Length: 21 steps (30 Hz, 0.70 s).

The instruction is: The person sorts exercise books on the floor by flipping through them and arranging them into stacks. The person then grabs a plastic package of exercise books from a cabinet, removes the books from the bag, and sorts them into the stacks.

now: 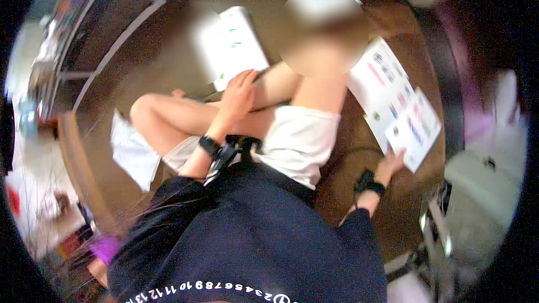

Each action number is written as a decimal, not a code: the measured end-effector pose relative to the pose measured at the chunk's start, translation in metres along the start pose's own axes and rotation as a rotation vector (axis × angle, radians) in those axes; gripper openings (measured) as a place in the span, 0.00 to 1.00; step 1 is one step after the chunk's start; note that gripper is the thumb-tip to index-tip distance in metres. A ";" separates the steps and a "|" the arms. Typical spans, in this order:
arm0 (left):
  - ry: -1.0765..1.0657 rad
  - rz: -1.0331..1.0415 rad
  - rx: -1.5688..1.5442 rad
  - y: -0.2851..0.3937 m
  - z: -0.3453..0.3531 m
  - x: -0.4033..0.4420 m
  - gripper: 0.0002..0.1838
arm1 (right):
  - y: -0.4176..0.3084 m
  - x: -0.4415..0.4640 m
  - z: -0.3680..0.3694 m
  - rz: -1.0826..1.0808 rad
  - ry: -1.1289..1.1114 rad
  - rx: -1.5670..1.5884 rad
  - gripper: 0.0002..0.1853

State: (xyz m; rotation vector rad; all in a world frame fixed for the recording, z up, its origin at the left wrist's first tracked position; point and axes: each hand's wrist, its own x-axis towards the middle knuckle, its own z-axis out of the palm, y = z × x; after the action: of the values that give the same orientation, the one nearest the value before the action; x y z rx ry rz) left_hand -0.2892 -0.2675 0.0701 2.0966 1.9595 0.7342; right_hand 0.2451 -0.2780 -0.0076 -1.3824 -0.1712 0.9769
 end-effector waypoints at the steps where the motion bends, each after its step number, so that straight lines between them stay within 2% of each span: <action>1: 0.002 -0.050 -0.009 -0.010 0.003 0.006 0.23 | 0.021 0.022 -0.033 0.077 -0.021 -0.045 0.27; 3: 0.040 -0.071 0.150 -0.024 0.003 0.019 0.25 | 0.045 0.015 -0.045 0.092 0.088 -0.129 0.28; 5: 0.011 -0.151 0.203 -0.042 0.009 0.021 0.26 | 0.050 0.010 -0.026 0.175 0.245 -0.180 0.27; 8: -0.061 -0.232 0.219 -0.057 0.029 0.022 0.27 | 0.061 0.006 -0.019 0.148 0.292 -0.183 0.29; 9: -0.072 -0.223 0.266 -0.059 0.032 0.021 0.26 | 0.053 0.002 -0.013 0.131 0.340 -0.198 0.31; 11: -0.089 -0.188 0.317 -0.066 0.037 0.020 0.30 | 0.087 0.045 -0.067 0.129 0.317 -0.129 0.32; 13: -0.030 -0.142 0.360 -0.072 0.042 0.012 0.34 | 0.065 -0.003 -0.020 0.108 0.421 -0.159 0.31; 15: -0.119 -0.115 0.363 -0.055 0.017 0.017 0.35 | 0.056 -0.028 -0.009 0.216 0.343 -0.123 0.27; 16: -0.098 -0.076 0.422 -0.058 0.021 0.014 0.35 | 0.059 -0.026 -0.011 0.275 0.361 -0.128 0.24; 19: -0.101 -0.041 0.443 -0.065 0.022 0.013 0.34 | 0.061 -0.055 0.012 0.239 0.324 -0.145 0.22; 21: -0.096 -0.023 0.425 -0.068 0.020 0.012 0.33 | 0.058 -0.075 0.044 0.096 0.287 -0.232 0.20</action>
State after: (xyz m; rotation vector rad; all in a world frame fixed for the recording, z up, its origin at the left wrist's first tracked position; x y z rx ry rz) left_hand -0.3400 -0.2440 0.0248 2.2735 2.2351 0.2152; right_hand 0.1438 -0.3017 -0.0156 -1.7414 -0.0021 0.8454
